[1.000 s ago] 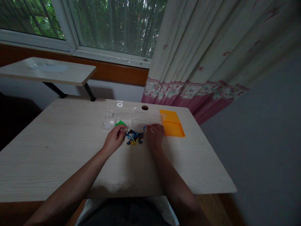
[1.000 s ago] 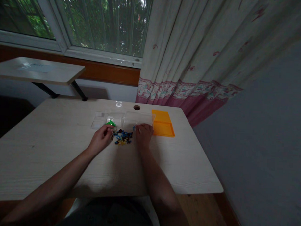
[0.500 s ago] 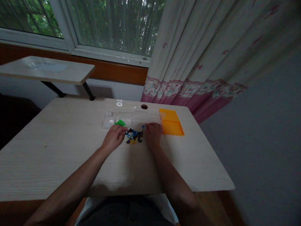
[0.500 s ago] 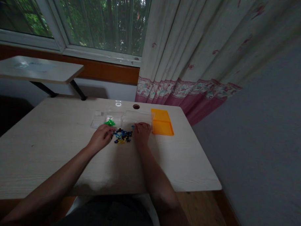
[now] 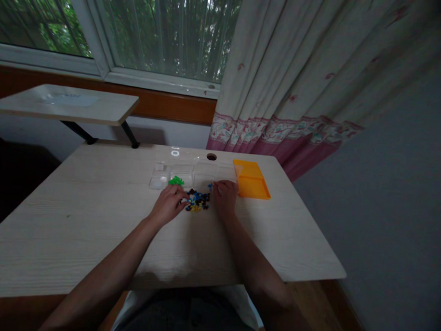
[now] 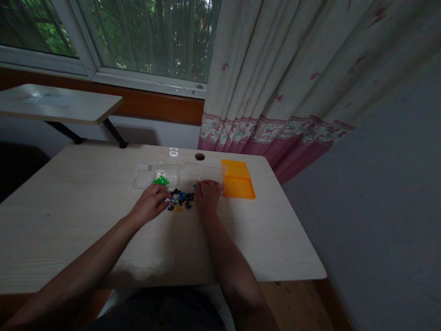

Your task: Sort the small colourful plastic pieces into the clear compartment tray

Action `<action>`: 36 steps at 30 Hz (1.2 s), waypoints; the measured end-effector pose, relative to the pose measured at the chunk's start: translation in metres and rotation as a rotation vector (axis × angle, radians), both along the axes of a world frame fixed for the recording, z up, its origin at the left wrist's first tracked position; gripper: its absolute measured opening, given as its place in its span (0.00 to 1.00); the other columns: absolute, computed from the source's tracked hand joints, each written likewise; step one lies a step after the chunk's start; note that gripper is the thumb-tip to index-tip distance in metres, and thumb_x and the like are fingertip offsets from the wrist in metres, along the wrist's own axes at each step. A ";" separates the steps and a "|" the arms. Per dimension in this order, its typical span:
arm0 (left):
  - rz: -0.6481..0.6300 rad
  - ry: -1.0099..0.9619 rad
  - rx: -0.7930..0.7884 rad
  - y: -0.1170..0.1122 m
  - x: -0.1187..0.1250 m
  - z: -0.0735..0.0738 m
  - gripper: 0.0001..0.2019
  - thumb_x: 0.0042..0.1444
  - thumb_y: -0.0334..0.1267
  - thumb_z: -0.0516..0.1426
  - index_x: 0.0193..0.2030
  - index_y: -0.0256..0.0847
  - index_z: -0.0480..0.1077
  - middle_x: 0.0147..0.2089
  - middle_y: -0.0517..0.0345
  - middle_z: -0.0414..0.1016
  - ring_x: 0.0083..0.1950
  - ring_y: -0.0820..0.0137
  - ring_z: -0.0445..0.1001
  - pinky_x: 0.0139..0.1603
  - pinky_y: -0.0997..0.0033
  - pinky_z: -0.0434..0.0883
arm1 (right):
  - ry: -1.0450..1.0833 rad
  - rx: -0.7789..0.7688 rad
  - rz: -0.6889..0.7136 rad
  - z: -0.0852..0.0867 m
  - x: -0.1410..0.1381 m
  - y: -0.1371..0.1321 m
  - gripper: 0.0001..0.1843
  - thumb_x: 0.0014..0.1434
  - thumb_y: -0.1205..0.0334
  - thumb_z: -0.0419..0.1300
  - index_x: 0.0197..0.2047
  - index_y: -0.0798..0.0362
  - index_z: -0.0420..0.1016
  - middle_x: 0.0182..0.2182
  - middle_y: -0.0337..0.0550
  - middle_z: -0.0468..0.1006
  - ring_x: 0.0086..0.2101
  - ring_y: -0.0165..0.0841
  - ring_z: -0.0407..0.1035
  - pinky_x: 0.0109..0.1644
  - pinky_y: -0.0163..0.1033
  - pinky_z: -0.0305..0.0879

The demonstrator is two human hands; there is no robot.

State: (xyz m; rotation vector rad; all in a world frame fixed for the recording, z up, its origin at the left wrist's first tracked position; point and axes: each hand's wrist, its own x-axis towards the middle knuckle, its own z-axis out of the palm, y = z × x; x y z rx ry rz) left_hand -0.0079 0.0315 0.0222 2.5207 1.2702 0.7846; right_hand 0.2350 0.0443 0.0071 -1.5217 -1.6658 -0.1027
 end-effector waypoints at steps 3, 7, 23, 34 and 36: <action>0.022 0.025 0.005 -0.001 0.001 0.001 0.08 0.58 0.41 0.60 0.43 0.44 0.75 0.45 0.50 0.70 0.49 0.58 0.68 0.50 0.58 0.66 | 0.006 -0.004 -0.002 0.002 -0.001 -0.001 0.11 0.64 0.59 0.58 0.38 0.52 0.81 0.37 0.46 0.78 0.43 0.37 0.65 0.53 0.46 0.59; 0.044 0.084 0.014 -0.004 0.003 0.004 0.06 0.60 0.41 0.59 0.41 0.44 0.75 0.44 0.50 0.71 0.49 0.58 0.68 0.48 0.58 0.65 | 0.000 -0.007 -0.013 0.003 -0.002 -0.001 0.11 0.64 0.60 0.58 0.37 0.53 0.81 0.36 0.46 0.78 0.43 0.37 0.65 0.52 0.44 0.59; 0.077 -0.065 0.073 0.000 0.008 0.000 0.09 0.65 0.41 0.53 0.38 0.38 0.71 0.38 0.50 0.71 0.45 0.61 0.68 0.49 0.59 0.67 | -0.059 0.029 0.224 0.012 -0.022 -0.017 0.08 0.62 0.60 0.61 0.40 0.49 0.82 0.37 0.44 0.79 0.43 0.36 0.67 0.52 0.44 0.60; 0.058 -0.210 0.078 0.000 0.010 -0.001 0.11 0.67 0.39 0.50 0.37 0.38 0.71 0.37 0.52 0.71 0.43 0.63 0.68 0.46 0.61 0.67 | -0.123 0.021 0.418 0.008 -0.043 -0.025 0.10 0.63 0.60 0.60 0.46 0.47 0.81 0.35 0.43 0.80 0.41 0.36 0.68 0.50 0.43 0.61; 0.050 -0.213 0.069 0.000 0.011 -0.002 0.11 0.67 0.39 0.50 0.37 0.39 0.71 0.37 0.52 0.70 0.43 0.64 0.68 0.46 0.62 0.67 | -0.113 0.042 0.424 0.007 -0.042 -0.024 0.09 0.63 0.60 0.61 0.44 0.48 0.82 0.34 0.43 0.80 0.41 0.35 0.68 0.49 0.43 0.62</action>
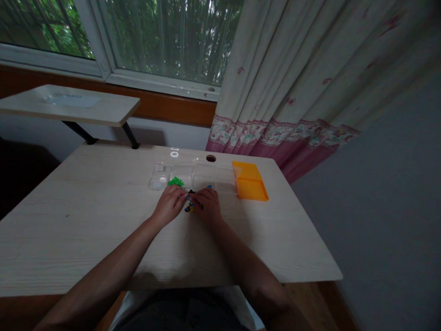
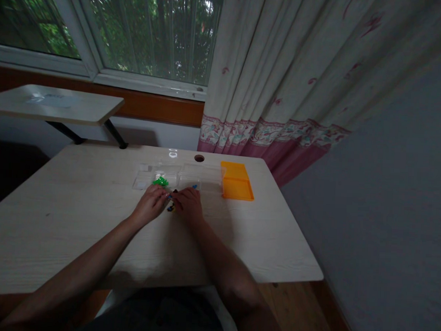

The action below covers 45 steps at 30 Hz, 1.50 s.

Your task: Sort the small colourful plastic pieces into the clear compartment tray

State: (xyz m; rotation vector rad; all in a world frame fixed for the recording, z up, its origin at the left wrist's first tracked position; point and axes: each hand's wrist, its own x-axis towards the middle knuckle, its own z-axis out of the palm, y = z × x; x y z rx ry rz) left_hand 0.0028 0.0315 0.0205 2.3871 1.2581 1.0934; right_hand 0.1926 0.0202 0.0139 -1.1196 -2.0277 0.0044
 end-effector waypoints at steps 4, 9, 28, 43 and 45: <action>-0.018 -0.026 0.002 0.000 0.000 0.000 0.11 0.67 0.38 0.50 0.37 0.39 0.70 0.36 0.53 0.70 0.43 0.65 0.68 0.46 0.63 0.67 | 0.007 -0.004 0.013 -0.001 0.000 0.001 0.09 0.63 0.58 0.61 0.42 0.47 0.82 0.34 0.43 0.80 0.40 0.35 0.69 0.49 0.42 0.62; -0.019 -0.002 -0.022 -0.001 0.001 -0.001 0.13 0.67 0.39 0.49 0.34 0.39 0.70 0.36 0.53 0.70 0.42 0.64 0.68 0.44 0.63 0.67 | 0.021 -0.006 0.029 -0.003 -0.001 0.001 0.09 0.63 0.57 0.60 0.39 0.47 0.82 0.32 0.42 0.80 0.40 0.35 0.69 0.49 0.43 0.61; 0.048 0.173 -0.006 0.003 -0.015 0.005 0.09 0.59 0.41 0.59 0.44 0.43 0.75 0.41 0.52 0.70 0.47 0.59 0.68 0.50 0.58 0.67 | 0.184 -0.011 -0.430 -0.002 0.044 0.023 0.10 0.63 0.57 0.60 0.37 0.49 0.83 0.34 0.45 0.79 0.41 0.37 0.67 0.52 0.46 0.59; 0.029 0.231 -0.032 0.001 -0.009 0.002 0.06 0.60 0.40 0.59 0.41 0.42 0.74 0.39 0.51 0.68 0.46 0.60 0.68 0.49 0.59 0.67 | 0.110 -0.053 -0.496 -0.005 0.039 0.024 0.10 0.63 0.59 0.59 0.39 0.49 0.82 0.38 0.46 0.77 0.45 0.39 0.64 0.55 0.49 0.55; 0.028 0.233 -0.030 0.001 -0.009 0.001 0.06 0.60 0.39 0.59 0.40 0.42 0.74 0.39 0.51 0.68 0.46 0.60 0.68 0.49 0.59 0.67 | 0.108 -0.064 -0.494 -0.005 0.039 0.024 0.11 0.64 0.60 0.58 0.42 0.49 0.82 0.39 0.46 0.77 0.45 0.38 0.64 0.55 0.48 0.55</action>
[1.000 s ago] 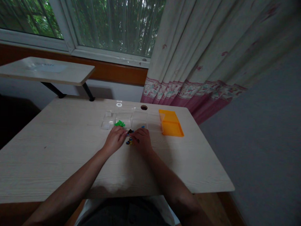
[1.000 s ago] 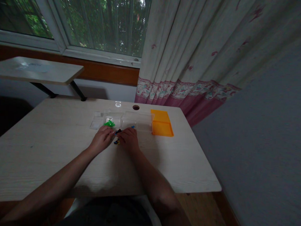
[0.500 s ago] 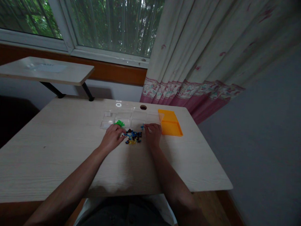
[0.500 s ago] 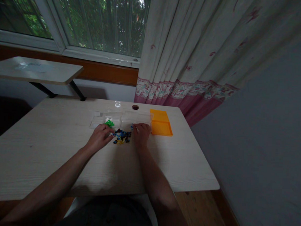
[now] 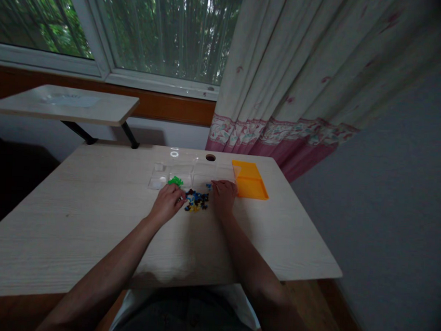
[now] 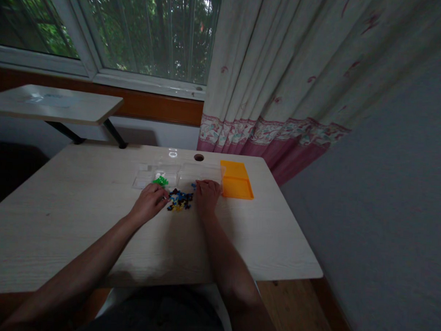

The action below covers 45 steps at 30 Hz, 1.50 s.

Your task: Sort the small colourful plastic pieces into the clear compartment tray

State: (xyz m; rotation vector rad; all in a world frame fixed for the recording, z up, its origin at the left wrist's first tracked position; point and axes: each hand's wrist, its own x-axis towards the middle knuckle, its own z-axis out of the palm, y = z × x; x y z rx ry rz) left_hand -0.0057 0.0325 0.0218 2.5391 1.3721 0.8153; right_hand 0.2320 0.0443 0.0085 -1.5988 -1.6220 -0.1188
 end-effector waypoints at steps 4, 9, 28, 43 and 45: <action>0.007 0.011 -0.005 0.001 0.000 -0.001 0.06 0.59 0.40 0.59 0.40 0.41 0.73 0.39 0.51 0.69 0.45 0.59 0.68 0.49 0.58 0.67 | 0.030 0.033 0.007 -0.002 0.002 0.001 0.12 0.65 0.61 0.56 0.43 0.50 0.81 0.38 0.47 0.78 0.44 0.37 0.66 0.54 0.46 0.57; 0.015 0.023 -0.016 0.000 -0.001 0.003 0.09 0.59 0.42 0.60 0.41 0.40 0.72 0.39 0.50 0.69 0.46 0.58 0.68 0.49 0.58 0.67 | 0.050 0.064 0.024 -0.002 0.002 0.002 0.13 0.66 0.59 0.55 0.41 0.51 0.81 0.37 0.47 0.78 0.43 0.37 0.66 0.54 0.46 0.58; 0.033 0.059 0.009 -0.001 0.004 -0.003 0.08 0.63 0.40 0.55 0.38 0.40 0.71 0.37 0.49 0.69 0.43 0.59 0.69 0.46 0.59 0.67 | 0.065 0.060 0.089 0.005 -0.003 -0.003 0.10 0.65 0.63 0.57 0.40 0.52 0.81 0.36 0.47 0.79 0.41 0.36 0.68 0.53 0.46 0.59; 0.057 -0.535 -0.292 -0.006 0.014 0.000 0.13 0.65 0.46 0.51 0.36 0.40 0.68 0.29 0.59 0.70 0.31 0.70 0.69 0.34 0.70 0.67 | -0.139 0.045 0.507 0.014 -0.038 -0.028 0.11 0.63 0.58 0.60 0.47 0.46 0.81 0.36 0.43 0.79 0.43 0.35 0.67 0.52 0.43 0.61; 0.048 -0.633 -0.379 -0.005 0.014 -0.006 0.13 0.64 0.47 0.52 0.37 0.40 0.69 0.28 0.61 0.71 0.30 0.71 0.69 0.33 0.72 0.66 | -0.147 0.057 0.515 0.013 -0.041 -0.029 0.11 0.64 0.57 0.59 0.47 0.46 0.80 0.36 0.44 0.79 0.43 0.35 0.68 0.52 0.43 0.61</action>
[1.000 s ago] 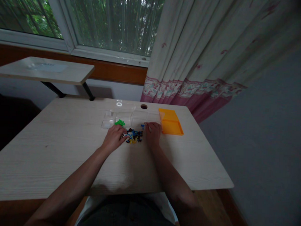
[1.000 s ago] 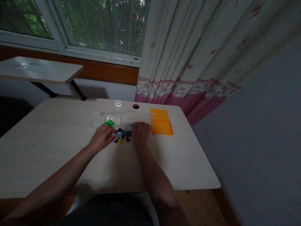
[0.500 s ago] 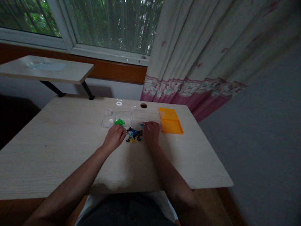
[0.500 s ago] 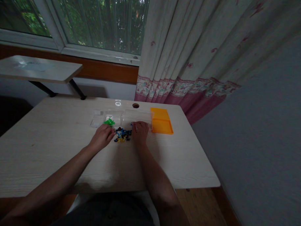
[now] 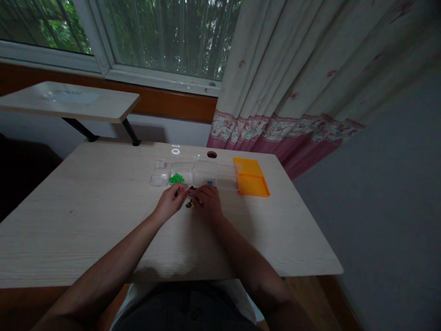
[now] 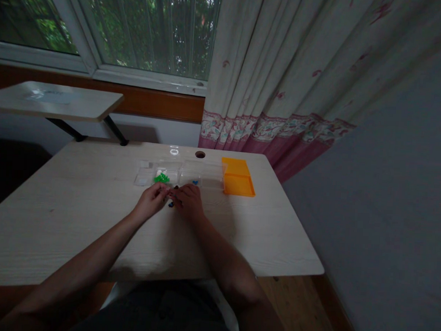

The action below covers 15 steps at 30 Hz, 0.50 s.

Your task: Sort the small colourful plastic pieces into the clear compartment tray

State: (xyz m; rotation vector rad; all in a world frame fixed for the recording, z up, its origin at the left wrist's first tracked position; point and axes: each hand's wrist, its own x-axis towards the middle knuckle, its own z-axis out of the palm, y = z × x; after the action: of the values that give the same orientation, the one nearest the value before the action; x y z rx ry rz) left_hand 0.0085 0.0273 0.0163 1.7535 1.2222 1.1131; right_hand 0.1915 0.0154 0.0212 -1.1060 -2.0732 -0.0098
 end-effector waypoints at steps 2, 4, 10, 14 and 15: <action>0.007 -0.097 -0.057 0.002 0.000 -0.005 0.13 0.62 0.48 0.54 0.37 0.40 0.69 0.28 0.61 0.72 0.30 0.72 0.71 0.32 0.74 0.66 | 0.013 0.017 0.003 -0.001 -0.001 0.000 0.11 0.64 0.57 0.59 0.46 0.47 0.81 0.36 0.44 0.80 0.42 0.35 0.68 0.52 0.43 0.61; 0.014 -0.175 -0.092 0.004 0.001 -0.008 0.12 0.60 0.48 0.56 0.36 0.40 0.69 0.28 0.61 0.73 0.29 0.72 0.71 0.31 0.75 0.65 | 0.020 0.025 0.008 -0.001 -0.001 0.000 0.11 0.65 0.57 0.58 0.46 0.47 0.81 0.35 0.44 0.80 0.41 0.35 0.68 0.51 0.43 0.62; -0.028 -0.340 -0.167 0.004 0.003 -0.005 0.13 0.56 0.45 0.59 0.44 0.41 0.66 0.29 0.61 0.75 0.30 0.71 0.74 0.34 0.74 0.68 | 0.043 0.065 0.008 -0.001 -0.001 0.001 0.12 0.65 0.57 0.58 0.47 0.48 0.81 0.34 0.43 0.80 0.39 0.35 0.69 0.47 0.42 0.64; -0.073 -0.327 -0.164 0.001 0.004 0.000 0.14 0.59 0.46 0.57 0.48 0.41 0.63 0.28 0.62 0.74 0.28 0.72 0.73 0.33 0.74 0.68 | 0.030 0.049 0.026 -0.002 -0.002 0.001 0.12 0.66 0.58 0.57 0.47 0.48 0.80 0.34 0.44 0.80 0.39 0.35 0.69 0.48 0.42 0.63; -0.085 -0.322 -0.162 0.000 0.004 0.000 0.14 0.60 0.46 0.56 0.48 0.41 0.62 0.29 0.62 0.74 0.28 0.72 0.72 0.32 0.74 0.68 | 0.029 0.046 0.034 -0.003 -0.002 0.001 0.12 0.66 0.58 0.57 0.47 0.48 0.80 0.34 0.44 0.80 0.39 0.35 0.69 0.48 0.42 0.63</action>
State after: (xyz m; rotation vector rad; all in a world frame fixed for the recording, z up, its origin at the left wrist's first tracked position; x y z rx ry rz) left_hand 0.0124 0.0273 0.0166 1.4263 1.0018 1.1598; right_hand 0.1895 0.0162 0.0184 -1.0375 -2.0554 -0.0250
